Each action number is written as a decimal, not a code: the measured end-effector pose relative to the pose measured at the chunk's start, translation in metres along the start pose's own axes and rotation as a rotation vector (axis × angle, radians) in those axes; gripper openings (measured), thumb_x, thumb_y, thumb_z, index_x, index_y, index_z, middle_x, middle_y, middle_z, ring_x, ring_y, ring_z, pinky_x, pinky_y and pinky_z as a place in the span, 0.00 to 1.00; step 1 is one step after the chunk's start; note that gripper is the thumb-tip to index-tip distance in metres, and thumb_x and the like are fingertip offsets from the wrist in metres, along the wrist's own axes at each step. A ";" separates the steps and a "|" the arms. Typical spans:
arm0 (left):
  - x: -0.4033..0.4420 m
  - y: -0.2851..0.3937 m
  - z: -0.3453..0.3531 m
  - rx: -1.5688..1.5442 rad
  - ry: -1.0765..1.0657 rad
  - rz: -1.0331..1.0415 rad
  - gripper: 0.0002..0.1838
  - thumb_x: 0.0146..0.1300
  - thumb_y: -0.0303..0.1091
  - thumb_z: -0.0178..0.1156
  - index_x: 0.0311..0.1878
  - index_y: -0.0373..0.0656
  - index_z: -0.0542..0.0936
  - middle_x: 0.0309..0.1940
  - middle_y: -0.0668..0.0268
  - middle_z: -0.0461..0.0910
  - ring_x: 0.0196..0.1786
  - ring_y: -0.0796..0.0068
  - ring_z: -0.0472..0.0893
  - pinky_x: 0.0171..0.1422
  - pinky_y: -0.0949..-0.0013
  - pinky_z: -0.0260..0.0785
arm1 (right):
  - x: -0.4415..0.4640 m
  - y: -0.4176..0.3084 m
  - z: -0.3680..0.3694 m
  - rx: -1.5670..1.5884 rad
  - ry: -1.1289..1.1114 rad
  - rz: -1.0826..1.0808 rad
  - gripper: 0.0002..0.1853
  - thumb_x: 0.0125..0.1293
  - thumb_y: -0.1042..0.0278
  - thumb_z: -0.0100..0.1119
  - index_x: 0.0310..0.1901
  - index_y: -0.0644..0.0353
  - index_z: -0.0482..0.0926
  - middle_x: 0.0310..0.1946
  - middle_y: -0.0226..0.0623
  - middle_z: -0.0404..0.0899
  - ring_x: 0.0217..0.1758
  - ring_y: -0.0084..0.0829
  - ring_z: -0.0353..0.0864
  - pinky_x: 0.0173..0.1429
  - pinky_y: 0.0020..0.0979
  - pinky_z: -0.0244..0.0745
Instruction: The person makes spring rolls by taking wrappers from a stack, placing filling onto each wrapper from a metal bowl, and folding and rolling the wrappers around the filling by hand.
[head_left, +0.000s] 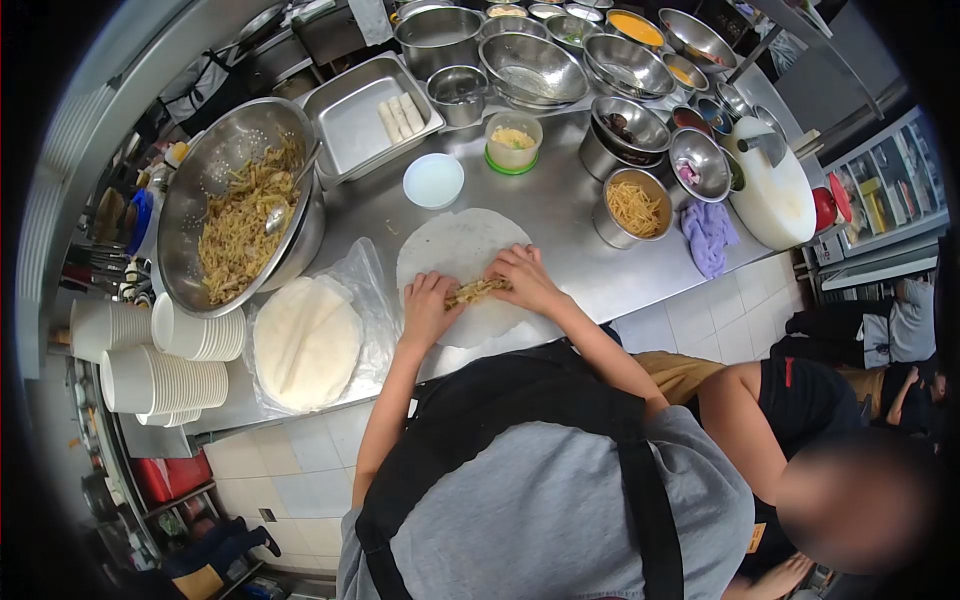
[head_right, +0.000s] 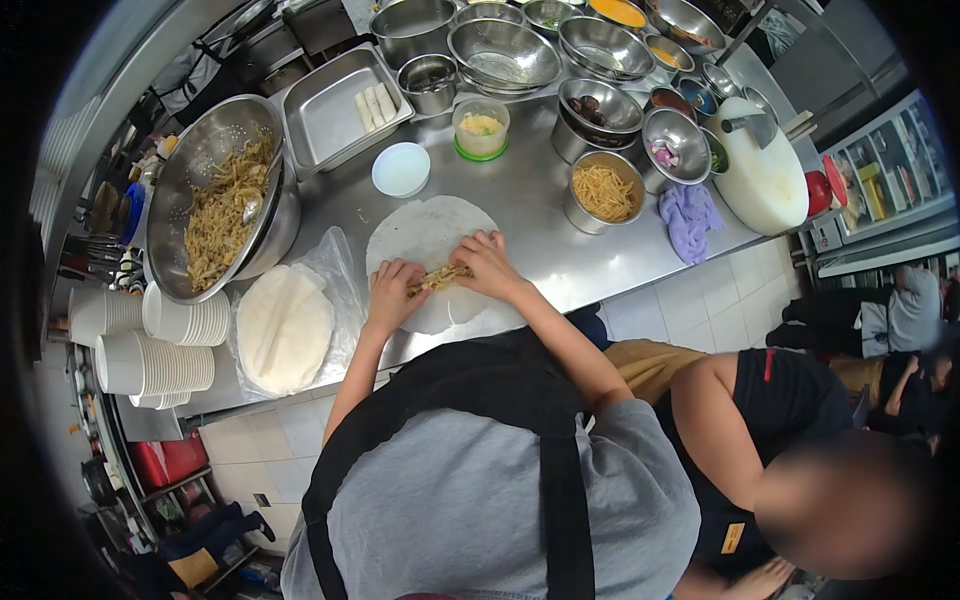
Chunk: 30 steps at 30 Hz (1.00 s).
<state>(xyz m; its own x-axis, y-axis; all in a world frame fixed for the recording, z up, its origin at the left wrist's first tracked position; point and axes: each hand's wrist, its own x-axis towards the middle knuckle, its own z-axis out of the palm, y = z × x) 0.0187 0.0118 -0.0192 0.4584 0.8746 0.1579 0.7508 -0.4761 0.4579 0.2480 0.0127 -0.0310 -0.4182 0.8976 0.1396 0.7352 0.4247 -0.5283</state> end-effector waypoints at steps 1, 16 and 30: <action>0.000 -0.004 0.005 0.017 -0.004 -0.006 0.22 0.43 0.40 0.72 0.44 0.49 0.81 0.43 0.69 0.74 0.50 0.64 0.72 0.52 0.60 0.60 | -0.001 0.000 -0.001 -0.005 0.022 0.002 0.21 0.45 0.55 0.73 0.43 0.50 0.80 0.41 0.27 0.73 0.54 0.32 0.65 0.60 0.41 0.51; -0.005 -0.011 0.008 -0.045 -0.001 -0.005 0.22 0.43 0.40 0.72 0.45 0.53 0.80 0.43 0.71 0.76 0.51 0.65 0.71 0.55 0.61 0.58 | 0.010 -0.013 0.003 -0.012 -0.021 -0.087 0.20 0.46 0.58 0.73 0.42 0.50 0.81 0.41 0.26 0.73 0.53 0.32 0.66 0.63 0.45 0.48; -0.021 0.023 -0.006 -0.012 0.027 0.206 0.14 0.44 0.32 0.70 0.36 0.48 0.79 0.43 0.65 0.69 0.51 0.63 0.68 0.54 0.58 0.59 | -0.001 0.000 -0.006 0.035 -0.005 -0.053 0.26 0.48 0.60 0.71 0.52 0.52 0.80 0.42 0.26 0.75 0.54 0.32 0.66 0.61 0.39 0.52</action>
<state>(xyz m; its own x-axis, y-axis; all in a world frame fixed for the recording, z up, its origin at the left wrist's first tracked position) 0.0236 -0.0175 -0.0064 0.5887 0.7610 0.2725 0.6367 -0.6443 0.4236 0.2517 0.0128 -0.0263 -0.4586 0.8733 0.1643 0.6928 0.4672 -0.5494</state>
